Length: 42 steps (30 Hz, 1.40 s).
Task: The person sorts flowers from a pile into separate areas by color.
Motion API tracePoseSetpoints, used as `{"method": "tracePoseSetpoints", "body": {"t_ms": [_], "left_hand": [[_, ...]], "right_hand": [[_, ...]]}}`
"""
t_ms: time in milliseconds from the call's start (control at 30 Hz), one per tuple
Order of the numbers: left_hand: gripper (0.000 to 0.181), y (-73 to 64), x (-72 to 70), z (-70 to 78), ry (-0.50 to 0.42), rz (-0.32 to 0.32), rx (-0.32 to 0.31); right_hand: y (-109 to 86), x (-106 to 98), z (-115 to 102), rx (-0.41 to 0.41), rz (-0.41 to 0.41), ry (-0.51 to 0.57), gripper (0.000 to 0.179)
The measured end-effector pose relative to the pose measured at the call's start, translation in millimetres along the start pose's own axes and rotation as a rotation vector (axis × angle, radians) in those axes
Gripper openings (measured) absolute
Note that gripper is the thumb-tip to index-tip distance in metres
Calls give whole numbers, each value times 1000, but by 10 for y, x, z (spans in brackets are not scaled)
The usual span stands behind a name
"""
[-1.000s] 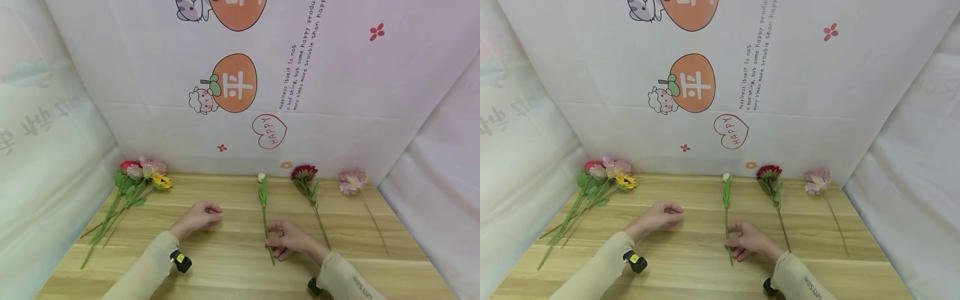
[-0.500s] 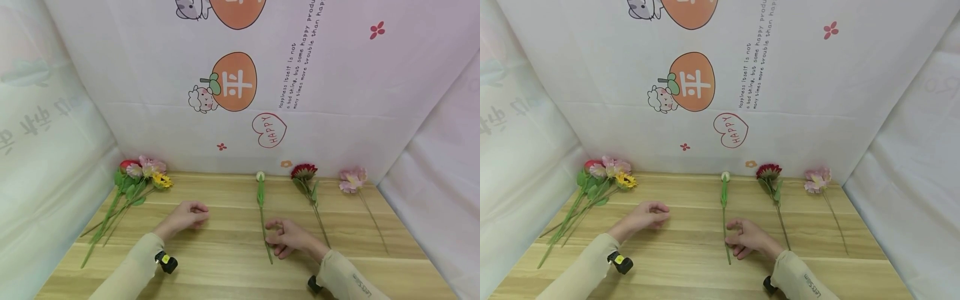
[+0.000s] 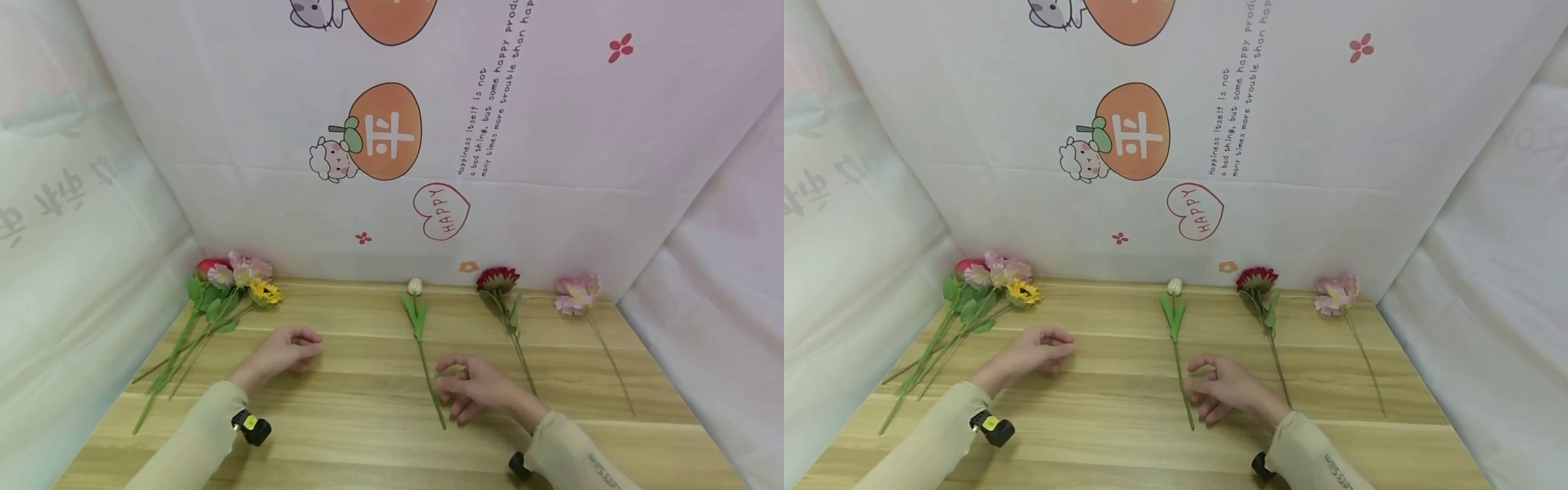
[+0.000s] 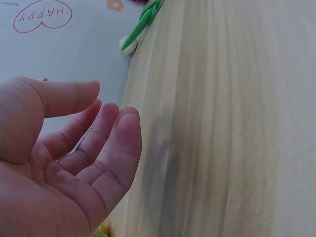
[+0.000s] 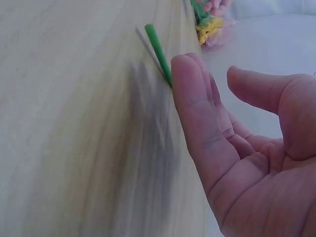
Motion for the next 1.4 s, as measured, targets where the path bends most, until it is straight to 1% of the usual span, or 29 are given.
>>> {"method": "tracePoseSetpoints", "body": {"t_ms": [100, 233, 300, 367, 433, 533, 633, 800, 967, 1033, 1133, 1200, 1267, 1400], "left_hand": [[29, -20, -68, 26, 16, 8, -3], [30, -46, -170, 56, 15, 25, -23], [32, -45, -227, 69, 19, 21, -21], [33, -40, -297, 100, 34, 15, -3], [35, -36, -386, 129, 58, 14, 18], [37, -50, -558, 176, 117, 31, 52], [38, -82, -733, 185, 177, 44, 60], [40, -161, -976, 237, 295, 33, 55], [39, -251, -1167, 281, 415, 23, 82], [36, -274, -1242, 276, 506, 21, 117], [29, -294, -1377, 235, 663, 46, 172], [25, -309, -1471, 188, 750, 71, 202], [23, -335, -1563, 137, 792, 95, 207], [30, -413, -1736, 47, 860, 120, 177]], "right_hand": [[-31, 13, -28, -4, 7, -18, 49], [-84, 31, -82, -11, 10, -26, 50], [-119, 40, -124, -20, 6, -22, 50], [-157, 47, -168, -29, 0, -17, 50], [-191, 57, -214, -41, -6, -17, 50], [-223, 75, -266, -55, -13, -22, 48], [-229, 83, -285, -61, -16, -27, 46], [-228, 71, -297, -69, -16, -39, 45], [-236, 53, -319, -72, -8, -52, 47], [-245, 46, -318, -71, -6, -50, 48], [-253, 40, -299, -70, -10, -41, 49], [-258, 36, -279, -68, -12, -34, 49], [-259, 33, -257, -64, -13, -31, 49], [-261, 29, -245, -70, -9, -32, 48]]}}
Point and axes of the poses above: each hand's wrist, its own y-axis towards the middle knuckle, its own x-axis out of the palm, z = x × y, the point moved 6 cm from there along y, towards the middle knuckle, and after that the axes turned 9 degrees about x, right-handed, at the moved point
